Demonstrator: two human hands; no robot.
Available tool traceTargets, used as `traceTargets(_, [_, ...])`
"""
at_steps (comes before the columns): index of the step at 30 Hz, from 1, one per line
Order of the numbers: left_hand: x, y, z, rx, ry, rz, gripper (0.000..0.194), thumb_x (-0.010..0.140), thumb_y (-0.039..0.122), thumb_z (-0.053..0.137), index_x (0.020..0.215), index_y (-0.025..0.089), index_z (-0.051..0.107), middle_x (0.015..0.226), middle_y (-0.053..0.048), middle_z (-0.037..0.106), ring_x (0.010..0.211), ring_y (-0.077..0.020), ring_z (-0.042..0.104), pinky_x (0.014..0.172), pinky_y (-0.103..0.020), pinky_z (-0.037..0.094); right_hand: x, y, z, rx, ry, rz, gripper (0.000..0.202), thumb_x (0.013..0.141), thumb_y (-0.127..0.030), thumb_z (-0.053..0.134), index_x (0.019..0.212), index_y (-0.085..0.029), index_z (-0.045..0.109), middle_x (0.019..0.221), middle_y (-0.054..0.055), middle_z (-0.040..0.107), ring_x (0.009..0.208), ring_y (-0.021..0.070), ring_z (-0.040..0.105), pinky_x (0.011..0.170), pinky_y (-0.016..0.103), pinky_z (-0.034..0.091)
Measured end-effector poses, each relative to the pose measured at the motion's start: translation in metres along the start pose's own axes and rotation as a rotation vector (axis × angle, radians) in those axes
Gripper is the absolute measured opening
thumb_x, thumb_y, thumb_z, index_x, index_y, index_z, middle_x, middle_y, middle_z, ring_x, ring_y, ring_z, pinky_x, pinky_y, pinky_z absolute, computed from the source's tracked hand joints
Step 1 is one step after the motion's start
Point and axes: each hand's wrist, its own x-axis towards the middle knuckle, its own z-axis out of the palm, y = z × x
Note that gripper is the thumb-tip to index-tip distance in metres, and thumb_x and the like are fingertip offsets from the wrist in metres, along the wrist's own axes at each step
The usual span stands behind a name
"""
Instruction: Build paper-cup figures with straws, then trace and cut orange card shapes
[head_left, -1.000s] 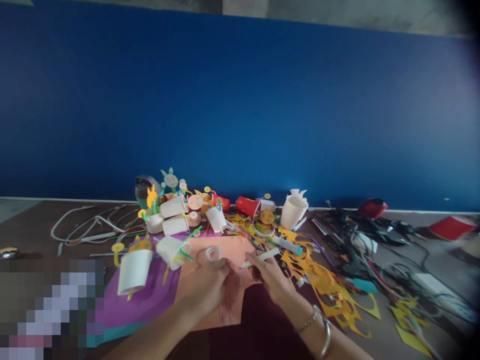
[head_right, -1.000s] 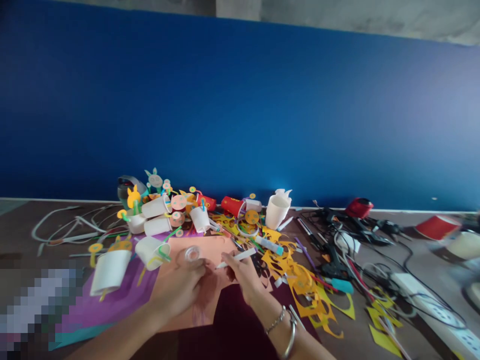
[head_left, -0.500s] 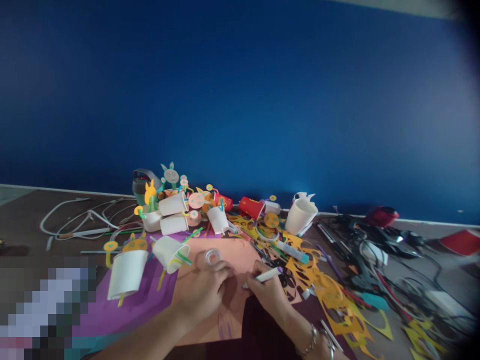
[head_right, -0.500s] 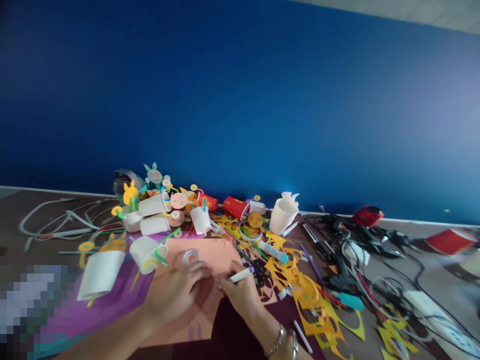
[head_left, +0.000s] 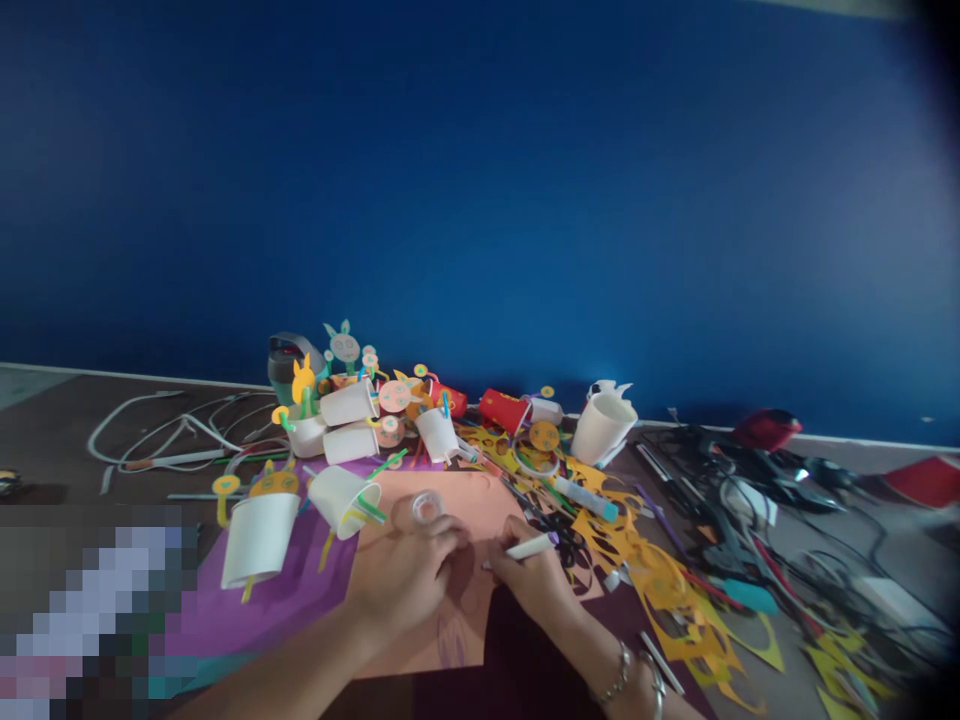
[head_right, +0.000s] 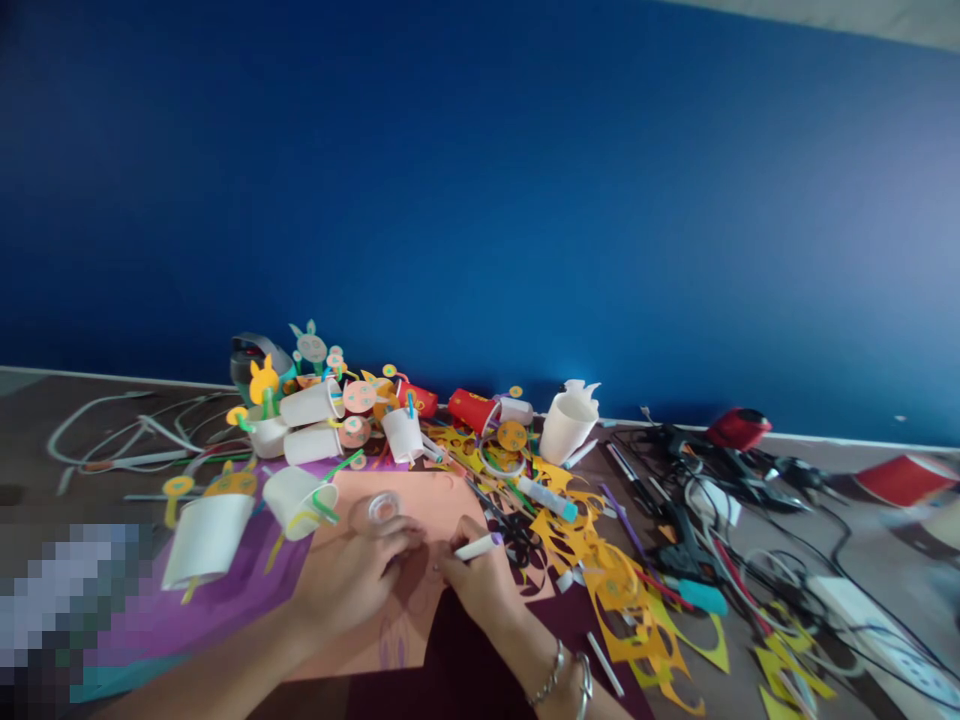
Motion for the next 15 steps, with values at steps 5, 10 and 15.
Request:
traceTargets(5, [0.0004, 0.0007, -0.0005, -0.009, -0.009, 0.006, 0.034, 0.083, 0.011, 0.048, 0.105, 0.028, 0.067, 0.118, 0.001, 0.066, 0.096, -0.0192, 0.064, 0.077, -0.026, 0.049, -0.0017, -0.0018, 0.0001, -0.011, 0.012, -0.015, 0.025, 0.080, -0.026, 0.055, 0.060, -0.022, 0.040, 0.050, -0.007, 0.044, 0.047, 0.0107, 0.045, 0.045, 0.021, 0.034])
traceTargets(10, [0.0013, 0.0011, -0.0008, -0.023, -0.008, 0.027, 0.035, 0.084, 0.010, 0.047, 0.107, 0.029, 0.066, 0.117, 0.002, 0.065, 0.096, -0.0174, 0.064, 0.077, -0.024, 0.048, -0.0005, -0.0022, 0.0003, 0.011, -0.007, -0.004, 0.027, 0.081, -0.033, 0.057, 0.061, -0.021, 0.041, 0.052, -0.006, 0.045, 0.048, 0.0111, 0.048, 0.046, 0.021, 0.036])
traceTargets(15, [0.0011, -0.0002, 0.0012, -0.017, -0.014, 0.021, 0.036, 0.084, 0.010, 0.046, 0.107, 0.029, 0.066, 0.116, 0.002, 0.066, 0.096, -0.0176, 0.063, 0.078, -0.025, 0.048, 0.0001, -0.0020, 0.0001, 0.021, -0.021, -0.004, 0.027, 0.080, -0.033, 0.057, 0.061, -0.021, 0.042, 0.051, -0.006, 0.047, 0.048, 0.0118, 0.050, 0.047, 0.022, 0.037])
